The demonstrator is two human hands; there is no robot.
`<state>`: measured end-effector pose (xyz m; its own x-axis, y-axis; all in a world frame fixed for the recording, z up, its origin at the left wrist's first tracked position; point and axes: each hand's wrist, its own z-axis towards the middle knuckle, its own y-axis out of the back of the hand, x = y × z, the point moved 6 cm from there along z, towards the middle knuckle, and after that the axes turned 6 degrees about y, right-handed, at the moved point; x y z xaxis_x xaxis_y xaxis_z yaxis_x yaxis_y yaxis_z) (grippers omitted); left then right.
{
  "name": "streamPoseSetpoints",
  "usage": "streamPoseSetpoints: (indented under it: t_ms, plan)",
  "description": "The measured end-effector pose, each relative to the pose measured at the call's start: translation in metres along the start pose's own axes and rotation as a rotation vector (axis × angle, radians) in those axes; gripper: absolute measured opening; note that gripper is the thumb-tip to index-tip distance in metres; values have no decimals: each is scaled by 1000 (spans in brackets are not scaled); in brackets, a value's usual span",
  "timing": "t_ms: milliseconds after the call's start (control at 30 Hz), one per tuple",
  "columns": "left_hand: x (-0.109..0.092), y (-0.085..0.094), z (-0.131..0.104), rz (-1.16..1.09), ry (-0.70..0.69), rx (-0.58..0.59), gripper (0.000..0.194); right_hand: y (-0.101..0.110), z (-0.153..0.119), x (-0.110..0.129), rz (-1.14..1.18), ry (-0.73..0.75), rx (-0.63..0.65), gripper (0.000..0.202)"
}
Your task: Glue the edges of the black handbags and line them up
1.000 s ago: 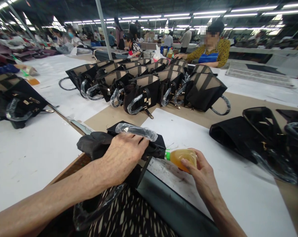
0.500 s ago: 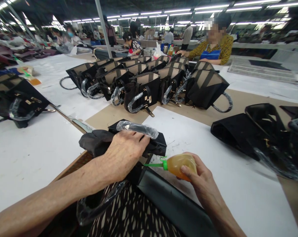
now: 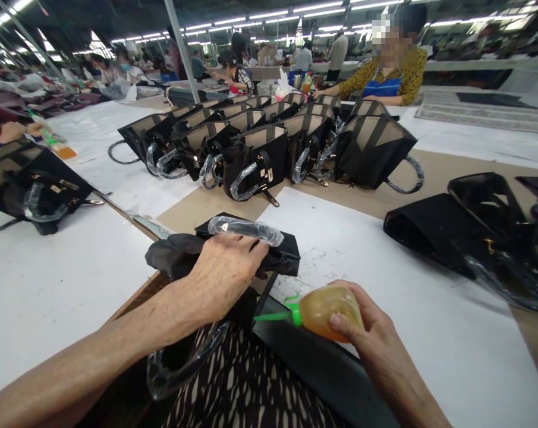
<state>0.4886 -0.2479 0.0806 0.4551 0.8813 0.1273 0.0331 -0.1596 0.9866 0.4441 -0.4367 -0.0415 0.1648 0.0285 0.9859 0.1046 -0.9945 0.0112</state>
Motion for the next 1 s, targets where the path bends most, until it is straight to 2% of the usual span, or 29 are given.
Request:
streamPoseSetpoints:
  t_ms: [167,300,600,733,867,1000]
  plan:
    - [1,-7,-1,97,-22,-140,24,2,-4,-11,119,-84,0,43]
    - [1,-9,-2,105,-27,-145,21,1,-6,-19,221,-142,-25,40]
    - [0,-5,-1,118,-21,-169,26,-11,-9,-13,306,-183,-52,37]
    - [1,-7,0,119,-14,-150,27,-14,-16,-14,274,-201,-24,38]
    - [0,-7,0,114,-17,-168,24,-13,-22,-9,196,-209,-79,43]
    - [-1,-6,0,113,-32,-153,27,-7,-23,7,82,-129,-186,45]
